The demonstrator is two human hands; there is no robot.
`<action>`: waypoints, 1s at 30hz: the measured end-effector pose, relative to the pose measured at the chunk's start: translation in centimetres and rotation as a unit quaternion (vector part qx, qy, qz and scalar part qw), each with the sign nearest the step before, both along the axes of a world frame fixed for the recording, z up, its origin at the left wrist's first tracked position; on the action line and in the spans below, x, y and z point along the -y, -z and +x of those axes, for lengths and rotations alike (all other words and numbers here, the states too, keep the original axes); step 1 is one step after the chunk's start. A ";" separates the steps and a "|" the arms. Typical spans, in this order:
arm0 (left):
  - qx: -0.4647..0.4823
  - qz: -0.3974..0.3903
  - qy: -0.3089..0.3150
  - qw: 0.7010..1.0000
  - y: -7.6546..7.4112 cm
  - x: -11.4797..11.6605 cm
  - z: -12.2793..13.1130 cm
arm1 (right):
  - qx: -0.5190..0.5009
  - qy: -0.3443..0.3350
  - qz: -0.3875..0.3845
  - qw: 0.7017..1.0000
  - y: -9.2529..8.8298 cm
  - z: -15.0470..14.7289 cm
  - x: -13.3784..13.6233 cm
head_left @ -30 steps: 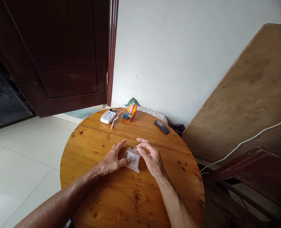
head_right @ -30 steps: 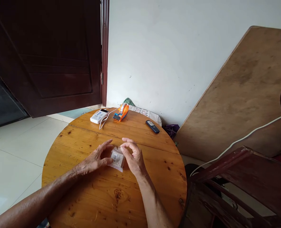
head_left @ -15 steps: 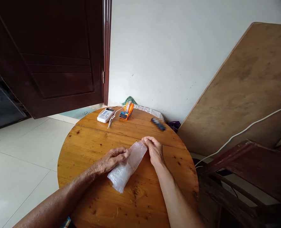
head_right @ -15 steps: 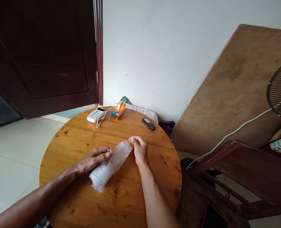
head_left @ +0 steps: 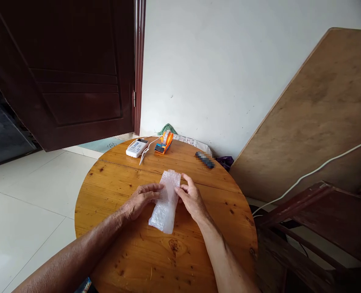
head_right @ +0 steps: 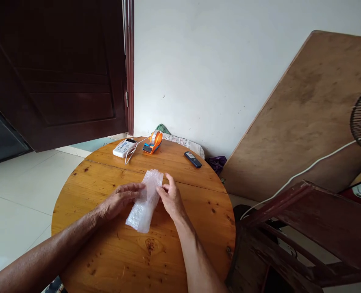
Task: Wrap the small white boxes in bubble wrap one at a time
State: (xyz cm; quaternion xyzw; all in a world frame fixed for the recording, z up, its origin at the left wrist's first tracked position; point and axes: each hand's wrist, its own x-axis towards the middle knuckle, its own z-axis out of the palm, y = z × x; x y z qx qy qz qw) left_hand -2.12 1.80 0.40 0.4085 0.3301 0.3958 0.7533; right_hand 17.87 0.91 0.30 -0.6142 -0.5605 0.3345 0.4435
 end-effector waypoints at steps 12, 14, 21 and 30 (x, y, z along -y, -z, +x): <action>-0.012 0.026 -0.015 0.999 0.5 -0.2 0.0 | 0.337 0.057 -0.002 0.940 -3.5 -2.4 2.9; -0.034 0.039 -0.042 0.998 0.5 -0.4 -0.2 | 0.406 0.072 -0.050 0.910 -3.5 -1.9 2.6; -0.290 0.314 -0.131 0.894 -0.9 -0.1 -1.2 | 0.396 0.062 -0.102 0.911 -3.1 1.0 1.0; -0.336 0.286 -0.111 0.891 0.8 -0.4 -0.9 | 0.396 0.069 -0.108 0.909 -2.8 1.3 0.8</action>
